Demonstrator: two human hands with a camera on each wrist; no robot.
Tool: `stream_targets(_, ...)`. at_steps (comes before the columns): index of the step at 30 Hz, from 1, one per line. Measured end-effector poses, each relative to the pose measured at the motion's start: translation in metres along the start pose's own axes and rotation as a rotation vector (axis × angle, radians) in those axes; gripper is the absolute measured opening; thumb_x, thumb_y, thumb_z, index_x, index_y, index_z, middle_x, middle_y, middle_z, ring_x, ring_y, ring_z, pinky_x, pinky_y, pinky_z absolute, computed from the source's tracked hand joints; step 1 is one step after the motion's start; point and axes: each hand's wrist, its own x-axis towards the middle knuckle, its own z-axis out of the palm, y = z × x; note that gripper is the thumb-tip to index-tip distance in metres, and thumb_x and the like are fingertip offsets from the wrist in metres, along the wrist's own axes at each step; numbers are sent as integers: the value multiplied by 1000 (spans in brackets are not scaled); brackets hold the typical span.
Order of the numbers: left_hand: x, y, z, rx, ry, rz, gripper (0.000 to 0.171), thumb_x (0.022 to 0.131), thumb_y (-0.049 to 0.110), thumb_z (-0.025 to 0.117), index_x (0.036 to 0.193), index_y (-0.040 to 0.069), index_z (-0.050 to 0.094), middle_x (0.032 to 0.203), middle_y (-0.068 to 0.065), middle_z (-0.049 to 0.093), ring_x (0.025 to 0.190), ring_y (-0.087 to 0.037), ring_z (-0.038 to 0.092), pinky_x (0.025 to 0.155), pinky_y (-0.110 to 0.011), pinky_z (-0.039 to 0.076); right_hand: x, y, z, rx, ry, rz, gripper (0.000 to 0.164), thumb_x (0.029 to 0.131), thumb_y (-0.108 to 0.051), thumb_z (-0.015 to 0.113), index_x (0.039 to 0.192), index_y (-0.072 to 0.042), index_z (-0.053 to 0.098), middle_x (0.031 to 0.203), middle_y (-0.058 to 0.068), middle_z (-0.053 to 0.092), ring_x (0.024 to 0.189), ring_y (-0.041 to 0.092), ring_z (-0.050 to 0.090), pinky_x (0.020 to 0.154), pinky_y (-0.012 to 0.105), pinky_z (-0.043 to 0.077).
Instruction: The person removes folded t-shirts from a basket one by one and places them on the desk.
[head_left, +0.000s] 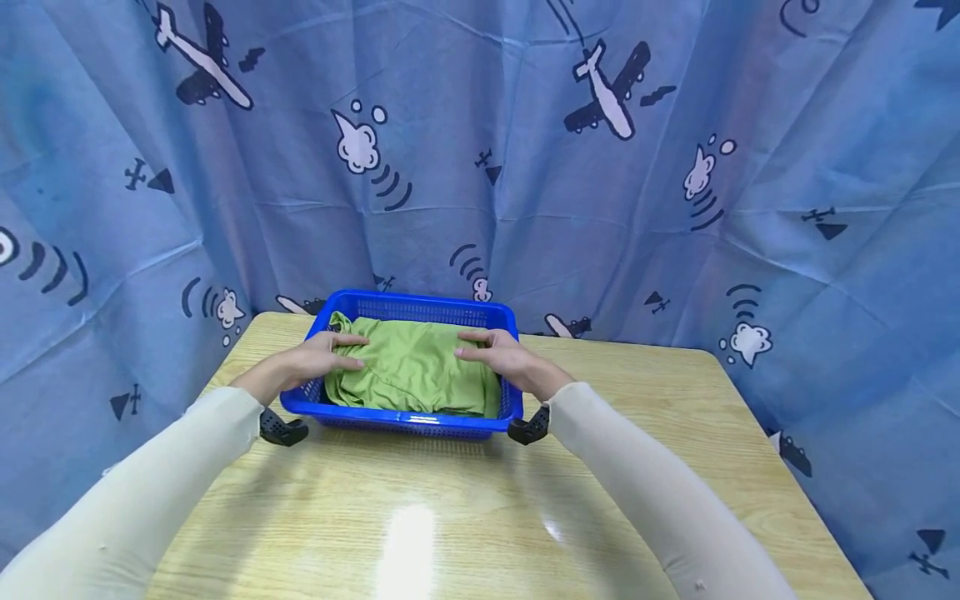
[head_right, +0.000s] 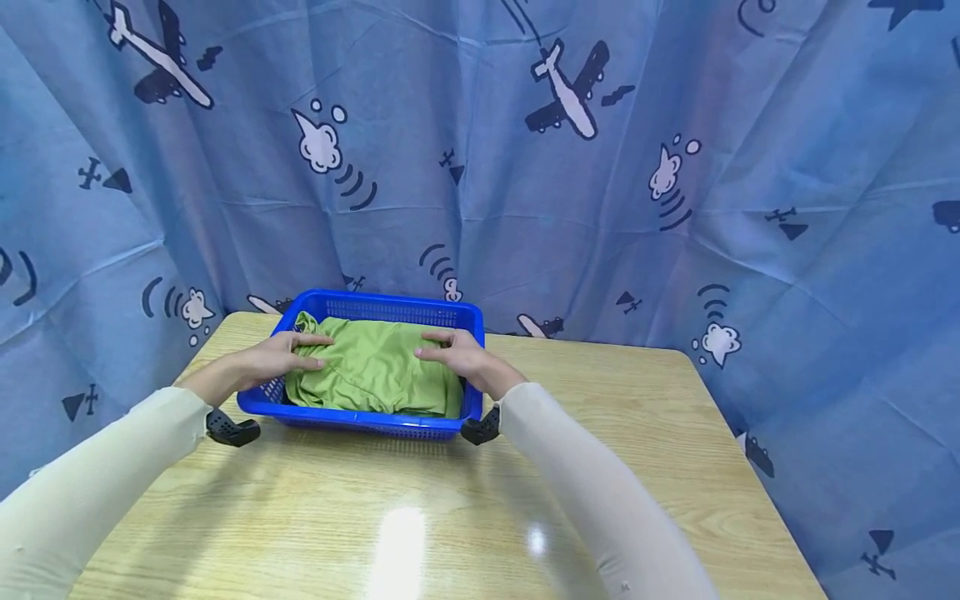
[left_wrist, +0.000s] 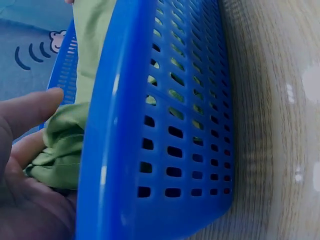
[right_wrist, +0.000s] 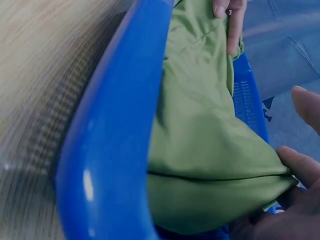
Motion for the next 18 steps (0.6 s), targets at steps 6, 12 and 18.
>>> stream_targets(6, 2, -1, 1, -2, 82, 47, 69, 95, 9, 66, 155, -1, 35, 166, -28, 14, 155, -46, 8, 126, -61, 11, 0, 3, 1, -96, 36, -45, 65, 94, -18, 73, 153, -13, 46, 167, 12, 28, 155, 32, 24, 126, 50, 26)
stream_targets(12, 2, 3, 1, -8, 129, 40, 70, 96, 12, 66, 157, 3, 34, 167, -27, 14, 155, -44, 14, 124, -58, 23, 0, 2, 2, -185, 89, -108, 65, 91, -13, 74, 150, -10, 49, 162, 17, 36, 145, 33, 42, 116, 45, 42)
stream_targets(18, 5, 1, 3, 38, 118, 18, 64, 98, 19, 65, 155, 5, 40, 166, -26, 20, 148, -44, 29, 117, -54, 36, 2, 5, 5, -239, 108, -113, 64, 90, -11, 75, 149, -7, 50, 159, 18, 41, 142, 33, 46, 114, 43, 45)
